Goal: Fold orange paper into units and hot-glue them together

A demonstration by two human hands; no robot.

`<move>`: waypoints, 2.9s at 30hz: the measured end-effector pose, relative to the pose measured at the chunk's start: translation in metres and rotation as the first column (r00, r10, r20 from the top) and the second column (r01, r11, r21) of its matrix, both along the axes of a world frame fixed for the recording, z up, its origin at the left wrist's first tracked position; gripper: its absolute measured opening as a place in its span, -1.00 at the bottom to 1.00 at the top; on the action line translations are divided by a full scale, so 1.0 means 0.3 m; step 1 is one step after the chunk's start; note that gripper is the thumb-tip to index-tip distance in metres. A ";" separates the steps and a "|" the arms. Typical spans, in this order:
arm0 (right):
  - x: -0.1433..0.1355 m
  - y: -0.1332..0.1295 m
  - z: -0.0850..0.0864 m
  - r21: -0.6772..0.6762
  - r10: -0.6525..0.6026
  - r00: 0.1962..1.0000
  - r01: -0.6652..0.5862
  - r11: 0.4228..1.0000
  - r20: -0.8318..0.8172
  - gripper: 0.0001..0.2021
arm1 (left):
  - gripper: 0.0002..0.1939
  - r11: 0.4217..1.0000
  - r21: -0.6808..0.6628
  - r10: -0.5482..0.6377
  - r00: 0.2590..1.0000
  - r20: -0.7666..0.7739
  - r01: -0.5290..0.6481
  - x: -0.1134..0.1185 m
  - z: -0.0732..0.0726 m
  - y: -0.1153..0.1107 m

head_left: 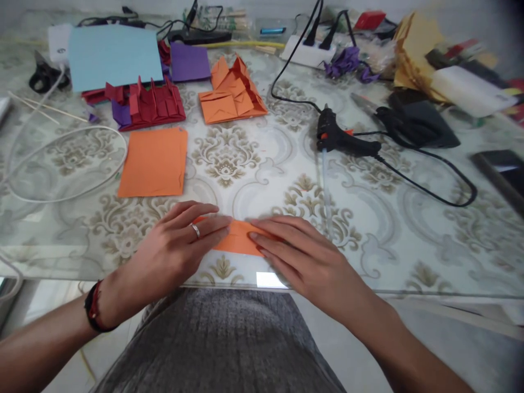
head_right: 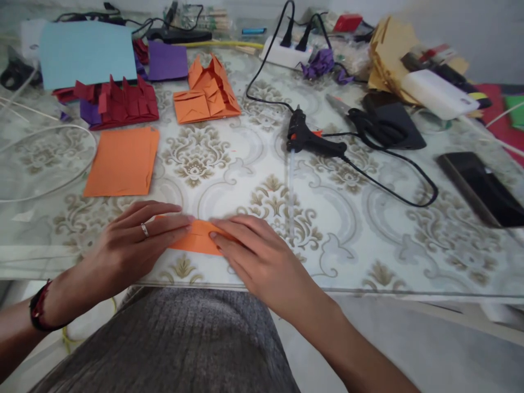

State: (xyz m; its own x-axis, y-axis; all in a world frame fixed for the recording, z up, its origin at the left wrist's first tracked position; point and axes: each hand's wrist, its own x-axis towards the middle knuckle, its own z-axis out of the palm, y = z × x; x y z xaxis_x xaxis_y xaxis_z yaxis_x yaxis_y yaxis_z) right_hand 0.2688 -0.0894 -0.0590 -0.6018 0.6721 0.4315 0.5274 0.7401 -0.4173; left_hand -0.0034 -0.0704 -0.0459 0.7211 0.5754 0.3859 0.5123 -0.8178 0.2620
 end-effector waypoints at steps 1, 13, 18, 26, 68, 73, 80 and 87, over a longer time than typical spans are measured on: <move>0.001 -0.001 0.000 -0.006 0.002 1.000 -0.002 1.000 -0.009 -0.75 | -0.69 1.000 -0.005 -0.003 1.000 0.006 0.003 -0.002 -0.003 -0.002; -0.009 -0.005 0.015 -0.018 -0.032 0.999 0.032 0.999 -0.002 -0.72 | -0.55 0.999 -0.003 0.035 0.988 -0.149 -0.036 0.018 -0.007 -0.082; -0.016 0.001 0.023 0.050 0.010 0.998 -0.013 0.999 0.061 -0.74 | -0.50 0.998 -0.022 0.049 0.972 -0.228 -0.055 0.013 -0.018 -0.112; -0.017 0.006 -0.011 0.075 0.085 0.988 -0.095 0.993 0.126 -0.61 | -0.44 0.995 0.028 0.103 0.940 -0.324 -0.100 0.033 -0.024 -0.159; 0.046 -0.006 0.010 0.028 0.048 0.990 -0.052 0.998 0.133 -0.63 | -0.43 0.981 0.054 0.193 0.953 -0.233 -0.185 0.060 -0.045 -0.187; 0.046 -0.005 0.008 0.060 0.029 0.989 -0.038 0.997 0.142 -0.69 | -0.36 0.977 0.078 0.210 0.956 -0.203 -0.198 0.075 -0.046 -0.184; 0.084 -0.006 0.012 0.131 0.018 0.973 -0.049 0.990 0.232 -0.68 | -0.33 0.962 0.076 0.271 0.929 -0.253 -0.261 0.086 -0.050 -0.179; 0.135 -0.015 0.015 0.148 -0.002 0.955 -0.044 0.988 0.298 -0.68 | -0.24 0.986 0.098 0.159 0.948 -0.276 -0.137 0.074 -0.052 -0.163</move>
